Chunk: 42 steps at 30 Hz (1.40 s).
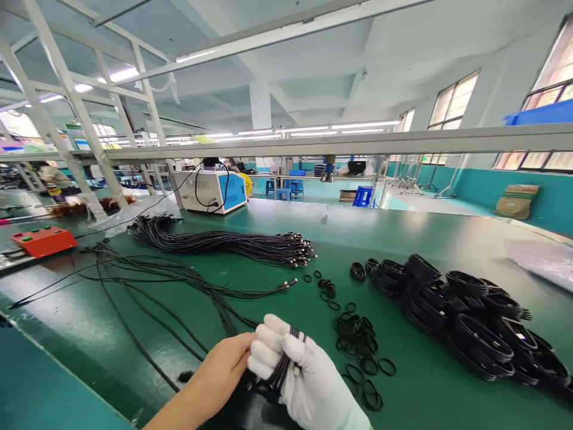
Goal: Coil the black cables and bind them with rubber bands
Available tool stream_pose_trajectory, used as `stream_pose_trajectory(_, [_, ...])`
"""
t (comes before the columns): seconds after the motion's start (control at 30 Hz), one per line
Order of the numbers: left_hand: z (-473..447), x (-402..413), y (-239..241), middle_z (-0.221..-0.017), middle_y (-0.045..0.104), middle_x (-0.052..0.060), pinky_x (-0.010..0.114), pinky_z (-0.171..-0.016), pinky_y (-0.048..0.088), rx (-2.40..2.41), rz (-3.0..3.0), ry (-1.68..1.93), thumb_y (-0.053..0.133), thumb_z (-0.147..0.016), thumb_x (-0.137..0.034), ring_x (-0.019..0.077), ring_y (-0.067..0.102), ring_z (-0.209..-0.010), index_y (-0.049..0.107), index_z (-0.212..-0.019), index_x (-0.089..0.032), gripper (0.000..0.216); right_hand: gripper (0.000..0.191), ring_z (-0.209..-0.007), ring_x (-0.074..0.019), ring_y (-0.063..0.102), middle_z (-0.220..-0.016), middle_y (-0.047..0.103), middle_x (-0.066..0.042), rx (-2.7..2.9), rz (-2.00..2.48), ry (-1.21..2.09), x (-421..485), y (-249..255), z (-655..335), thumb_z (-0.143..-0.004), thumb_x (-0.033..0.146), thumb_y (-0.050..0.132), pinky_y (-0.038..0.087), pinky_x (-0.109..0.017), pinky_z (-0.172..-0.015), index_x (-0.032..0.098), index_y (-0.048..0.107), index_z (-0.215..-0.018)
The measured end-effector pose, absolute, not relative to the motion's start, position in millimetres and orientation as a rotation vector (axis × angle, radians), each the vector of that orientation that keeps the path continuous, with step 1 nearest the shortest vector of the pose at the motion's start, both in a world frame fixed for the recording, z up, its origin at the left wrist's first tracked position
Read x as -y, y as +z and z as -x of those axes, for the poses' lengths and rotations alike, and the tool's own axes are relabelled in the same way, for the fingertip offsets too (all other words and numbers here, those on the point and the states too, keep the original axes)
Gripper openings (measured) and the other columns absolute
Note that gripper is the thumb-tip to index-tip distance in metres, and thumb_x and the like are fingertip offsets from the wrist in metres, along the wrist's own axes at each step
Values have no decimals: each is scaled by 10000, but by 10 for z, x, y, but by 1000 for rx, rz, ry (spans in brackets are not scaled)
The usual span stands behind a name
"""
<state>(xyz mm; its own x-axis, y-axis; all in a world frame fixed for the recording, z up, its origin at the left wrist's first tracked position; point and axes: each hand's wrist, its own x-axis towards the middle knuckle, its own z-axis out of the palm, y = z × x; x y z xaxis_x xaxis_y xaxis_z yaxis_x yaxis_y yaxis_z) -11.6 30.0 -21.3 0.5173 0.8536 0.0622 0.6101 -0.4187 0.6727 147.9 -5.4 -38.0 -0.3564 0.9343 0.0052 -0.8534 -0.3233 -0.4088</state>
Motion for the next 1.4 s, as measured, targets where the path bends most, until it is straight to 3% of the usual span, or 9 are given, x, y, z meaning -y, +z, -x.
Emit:
stream_pose_trajectory(0.1, [67,-146,-224,-774,659,2,242,-559,347,-1591,-2368,320,360,-892,-174,179,622,-685,616,-839,-232,268,351,-1084,-241,561,-1172,603,-109,382,378,1764,-22,-379,-1606,-784,231,660,381,-428,-998,128,588,-1112])
stream_pose_trajectory(0.3, [-114,112,-320,-759,654,8,271,-576,333,-1750,-2639,282,434,-850,-96,198,623,-686,611,-821,-221,219,284,-1115,-259,557,-1184,612,-113,359,486,1662,-80,-396,-1705,-825,210,607,391,-448,-1019,125,603,-1096])
stream_pose_trajectory(0.53, [-78,-3,-227,-635,573,-15,301,-565,293,-1226,-3113,631,527,-758,-42,160,512,-575,520,-653,-191,183,304,-975,-212,610,-1026,661,-93,632,665,1669,-12,-424,-1606,-802,227,643,422,-375,-924,145,593,-1090])
stream_pose_trajectory(0.67, [31,-280,99,-675,565,-12,302,-624,323,-701,-3316,530,602,-804,-246,154,481,-639,512,-687,-184,160,147,-769,-169,576,-784,616,-71,838,586,1909,79,-351,-1519,-772,229,664,441,-324,-753,102,643,-844])
stream_pose_trajectory(0.77, [64,-471,219,-704,584,-28,289,-712,356,-487,-3211,484,641,-782,-354,139,494,-677,539,-723,-186,205,233,-729,-148,528,-789,571,-83,888,460,1992,114,-364,-1517,-767,268,669,421,-323,-737,63,632,-870])
stream_pose_trajectory(0.87, [53,-580,170,-746,615,-31,261,-774,368,-430,-3065,470,652,-775,-290,123,530,-721,581,-775,-187,125,310,-707,-120,501,-794,530,-53,831,397,2098,101,-453,-1546,-723,242,711,417,-305,-729,67,605,-957])
stream_pose_trajectory(1.03, [-5,-579,197,-855,634,-6,278,-788,364,-407,-3055,456,592,-831,-282,155,532,-852,627,-747,-194,127,340,-676,-176,620,-781,608,-94,823,397,2160,62,-580,-1586,-733,252,688,472,-381,-728,35,605,-980])
stream_pose_trajectory(1.17, [-64,-608,384,-734,601,-20,227,-618,371,-581,-2808,230,604,-806,-227,128,530,-710,637,-682,-191,133,336,-678,-230,679,-769,685,-112,791,375,2195,102,-584,-1622,-751,310,669,501,-417,-719,45,625,-953])
stream_pose_trajectory(1.4, [-40,-611,170,-589,486,-67,187,-425,313,-760,-1828,234,596,-754,-329,75,400,-460,549,-806,-189,156,319,-651,-177,657,-791,696,-84,691,213,2192,136,-509,-1599,-715,282,707,472,-417,-784,56,637,-929])
